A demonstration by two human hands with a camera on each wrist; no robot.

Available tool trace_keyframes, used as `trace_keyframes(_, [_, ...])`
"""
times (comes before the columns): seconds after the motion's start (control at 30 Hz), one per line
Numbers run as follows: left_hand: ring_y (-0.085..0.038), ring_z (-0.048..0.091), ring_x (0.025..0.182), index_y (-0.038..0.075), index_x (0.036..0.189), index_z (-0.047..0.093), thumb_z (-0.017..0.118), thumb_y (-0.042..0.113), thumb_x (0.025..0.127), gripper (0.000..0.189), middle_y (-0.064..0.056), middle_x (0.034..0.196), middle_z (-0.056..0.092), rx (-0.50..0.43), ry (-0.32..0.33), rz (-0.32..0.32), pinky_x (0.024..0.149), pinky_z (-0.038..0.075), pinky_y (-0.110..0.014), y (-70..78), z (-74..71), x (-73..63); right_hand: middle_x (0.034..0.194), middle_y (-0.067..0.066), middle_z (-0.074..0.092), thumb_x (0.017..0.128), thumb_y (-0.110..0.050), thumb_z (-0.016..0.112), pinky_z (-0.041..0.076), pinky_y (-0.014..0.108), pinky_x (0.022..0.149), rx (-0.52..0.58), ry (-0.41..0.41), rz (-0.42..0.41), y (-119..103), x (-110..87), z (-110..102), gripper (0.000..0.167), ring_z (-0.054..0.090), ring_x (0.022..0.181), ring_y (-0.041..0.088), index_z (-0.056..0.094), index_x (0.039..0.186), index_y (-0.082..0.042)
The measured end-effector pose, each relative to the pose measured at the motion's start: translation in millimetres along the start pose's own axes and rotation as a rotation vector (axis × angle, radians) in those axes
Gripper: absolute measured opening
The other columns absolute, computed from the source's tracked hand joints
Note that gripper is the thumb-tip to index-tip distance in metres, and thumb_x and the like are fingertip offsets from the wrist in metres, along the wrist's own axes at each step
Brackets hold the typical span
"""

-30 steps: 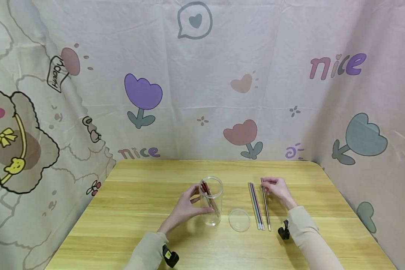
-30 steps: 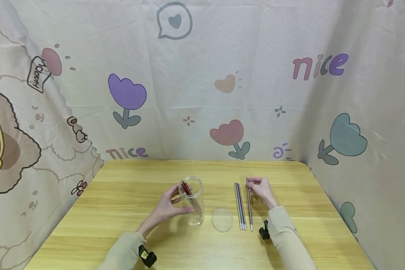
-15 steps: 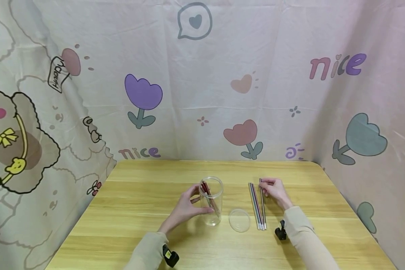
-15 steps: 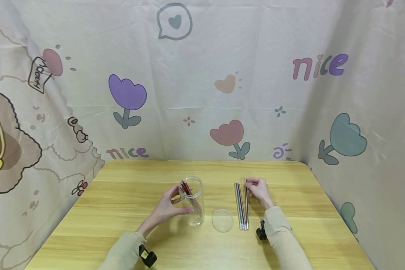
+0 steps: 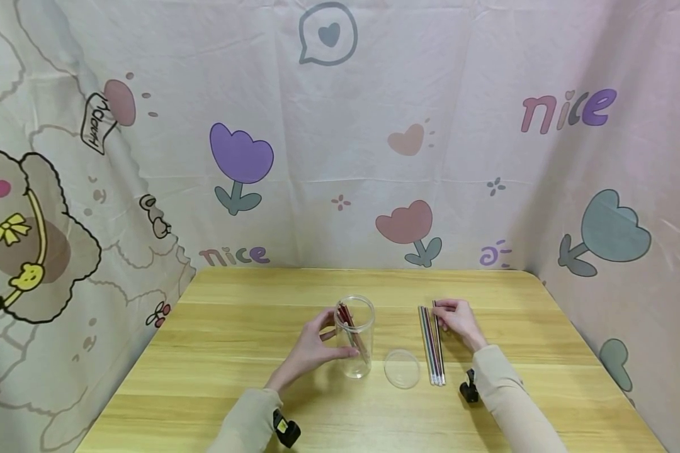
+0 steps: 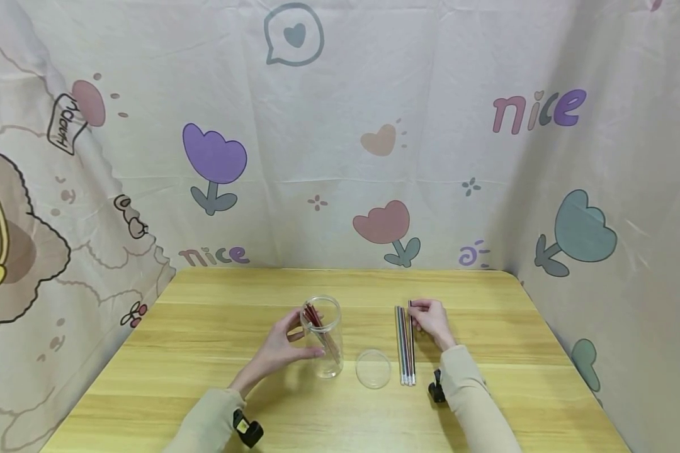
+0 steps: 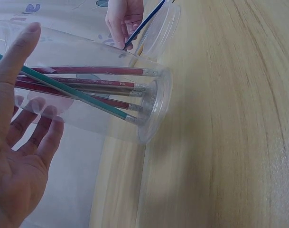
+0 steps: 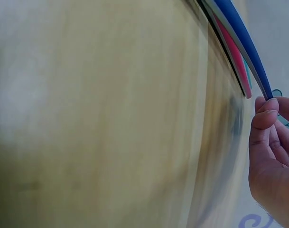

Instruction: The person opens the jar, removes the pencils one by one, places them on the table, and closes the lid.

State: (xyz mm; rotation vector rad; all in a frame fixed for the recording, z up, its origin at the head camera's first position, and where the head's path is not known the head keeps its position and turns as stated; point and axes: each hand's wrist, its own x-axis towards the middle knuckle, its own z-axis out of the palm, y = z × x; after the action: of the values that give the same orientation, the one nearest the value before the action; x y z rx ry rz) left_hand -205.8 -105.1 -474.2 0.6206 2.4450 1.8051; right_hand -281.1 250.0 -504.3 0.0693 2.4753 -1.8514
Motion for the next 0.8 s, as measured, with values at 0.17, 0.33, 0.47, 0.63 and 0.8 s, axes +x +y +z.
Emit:
trace_keyframes(0.17, [-0.028, 0.059, 0.128, 0.016, 0.135, 0.056, 0.093, 0.026, 0.069, 0.077, -0.003, 0.132, 0.064, 0.011, 0.003, 0.000, 0.111, 0.052, -0.045, -0.7, 0.3, 0.2, 0.073, 0.002, 0.066, 0.095, 0.001, 0.061, 0.046, 0.015, 0.046, -0.011, -0.003, 0.003, 1.9, 1.7, 1.2, 0.037, 0.054, 0.056, 0.005, 0.055, 0.126, 0.021])
trace_keyframes(0.33, [-0.028, 0.059, 0.128, 0.019, 0.135, 0.056, 0.093, 0.026, 0.069, 0.076, -0.003, 0.132, 0.064, 0.011, 0.005, 0.000, 0.110, 0.052, -0.045, -1.9, 0.4, 0.0, 0.076, 0.002, 0.068, 0.093, 0.003, 0.061, 0.045, 0.014, 0.046, -0.014, -0.024, 0.013, 2.0, 0.2, 1.3, 0.039, 0.054, 0.057, 0.004, 0.053, 0.127, 0.021])
trace_keyframes(0.47, [-0.028, 0.058, 0.128, 0.019, 0.135, 0.055, 0.093, 0.026, 0.069, 0.076, -0.002, 0.132, 0.064, 0.008, 0.005, -0.004, 0.111, 0.052, -0.046, -1.3, 0.2, -0.2, 0.080, 0.004, 0.070, 0.092, 0.002, 0.062, 0.045, 0.015, 0.045, -0.029, -0.031, 0.019, 2.0, -1.0, 1.3, 0.040, 0.055, 0.057, 0.005, 0.053, 0.127, 0.020])
trace_keyframes(0.63, [-0.029, 0.058, 0.129, 0.017, 0.137, 0.055, 0.093, 0.027, 0.070, 0.078, -0.003, 0.133, 0.064, 0.010, 0.003, -0.005, 0.111, 0.052, -0.045, -0.1, 0.1, -0.3, 0.083, 0.006, 0.071, 0.092, 0.002, 0.064, 0.046, 0.015, 0.046, -0.049, -0.033, 0.014, 4.0, -0.2, 1.3, 0.040, 0.056, 0.058, 0.006, 0.055, 0.126, 0.020])
trace_keyframes(0.8, [-0.029, 0.058, 0.129, 0.014, 0.137, 0.054, 0.093, 0.027, 0.070, 0.079, -0.003, 0.133, 0.064, 0.016, 0.002, 0.002, 0.110, 0.053, -0.044, -0.7, 0.1, -0.3, 0.088, 0.013, 0.071, 0.091, 0.002, 0.065, 0.047, 0.016, 0.047, -0.086, -0.021, 0.007, 5.7, 0.1, 2.3, 0.038, 0.056, 0.059, 0.007, 0.056, 0.124, 0.020])
